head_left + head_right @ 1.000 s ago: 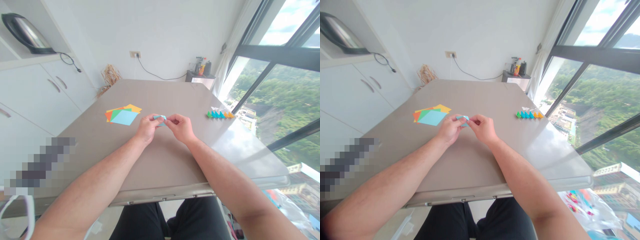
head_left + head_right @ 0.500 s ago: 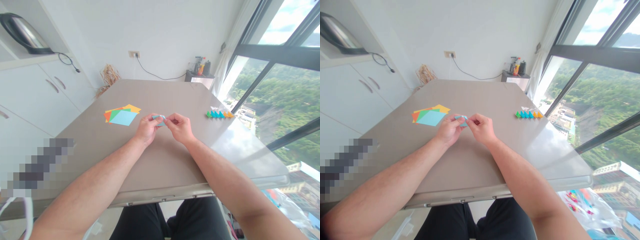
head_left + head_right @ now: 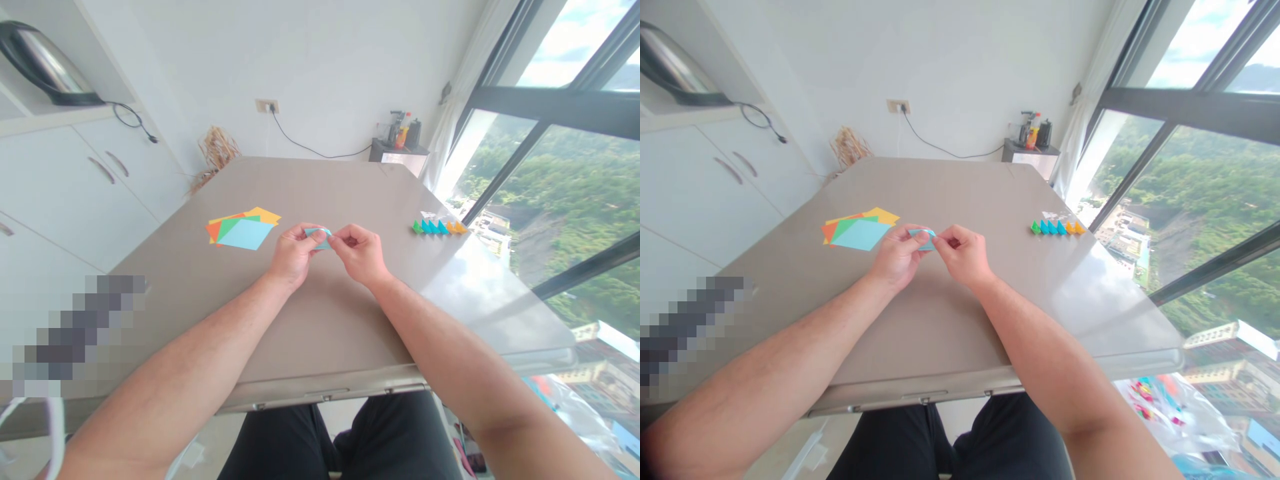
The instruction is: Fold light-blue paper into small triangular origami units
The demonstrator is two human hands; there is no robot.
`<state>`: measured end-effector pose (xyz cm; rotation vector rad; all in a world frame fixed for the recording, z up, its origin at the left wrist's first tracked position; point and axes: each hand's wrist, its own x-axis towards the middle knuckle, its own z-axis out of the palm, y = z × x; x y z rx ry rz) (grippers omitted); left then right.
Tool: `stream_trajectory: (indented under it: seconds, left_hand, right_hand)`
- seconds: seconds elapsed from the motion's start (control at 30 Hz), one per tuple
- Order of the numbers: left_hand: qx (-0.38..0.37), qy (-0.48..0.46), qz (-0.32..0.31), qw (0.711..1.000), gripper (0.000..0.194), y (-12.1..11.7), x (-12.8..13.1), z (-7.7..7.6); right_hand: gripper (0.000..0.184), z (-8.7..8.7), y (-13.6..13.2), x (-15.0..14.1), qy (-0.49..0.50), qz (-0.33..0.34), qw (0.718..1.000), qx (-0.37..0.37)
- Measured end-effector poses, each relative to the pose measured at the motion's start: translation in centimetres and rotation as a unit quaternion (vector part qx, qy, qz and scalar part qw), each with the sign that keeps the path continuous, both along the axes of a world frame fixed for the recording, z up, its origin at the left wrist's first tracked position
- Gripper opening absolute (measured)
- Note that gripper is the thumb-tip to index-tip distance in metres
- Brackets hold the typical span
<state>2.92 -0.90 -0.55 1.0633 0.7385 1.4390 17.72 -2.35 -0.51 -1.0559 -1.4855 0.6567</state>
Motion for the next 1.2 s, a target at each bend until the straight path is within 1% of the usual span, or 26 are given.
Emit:
stream_trajectory:
  seconds: [0.2, 0.4, 0.63, 0.83, 0.93, 1.07, 1.2]
  left_hand:
    - [-0.001, -0.014, -0.013, 1.0, 0.021, -0.04, 0.07, 0.01]
    - [0.003, -0.006, -0.018, 1.0, 0.02, -0.16, 0.03, 0.15]
    - [-0.019, -0.022, -0.018, 0.999, 0.023, -0.07, 0.13, -0.07]
    - [-0.021, -0.002, -0.044, 0.999, 0.025, 0.05, -0.02, -0.32]
    - [-0.025, -0.013, -0.03, 0.999, 0.025, -0.01, 0.03, -0.1]
    - [-0.022, -0.026, -0.011, 0.999, 0.025, -0.07, 0.2, 0.16]
    - [-0.025, -0.021, -0.02, 0.999, 0.024, -0.03, 0.12, -0.01]
  right_hand:
    - [0.026, 0.22, -0.13, -0.01, 0.005, 0.017, 1.0, -0.013]
    - [0.026, 0.4, -0.18, 0.0, 0.011, 0.03, 0.999, -0.015]
    - [0.022, 0.26, -0.17, -0.07, -0.001, 0.021, 1.0, -0.019]
    - [0.024, 0.28, -0.29, -0.12, -0.011, 0.013, 1.0, -0.017]
    - [0.025, 0.23, -0.26, -0.11, -0.021, 0.012, 1.0, -0.019]
    - [0.025, 0.16, -0.17, -0.19, -0.027, 0.012, 1.0, -0.003]
    - [0.023, 0.15, -0.14, -0.24, -0.022, 0.015, 1.0, 0.006]
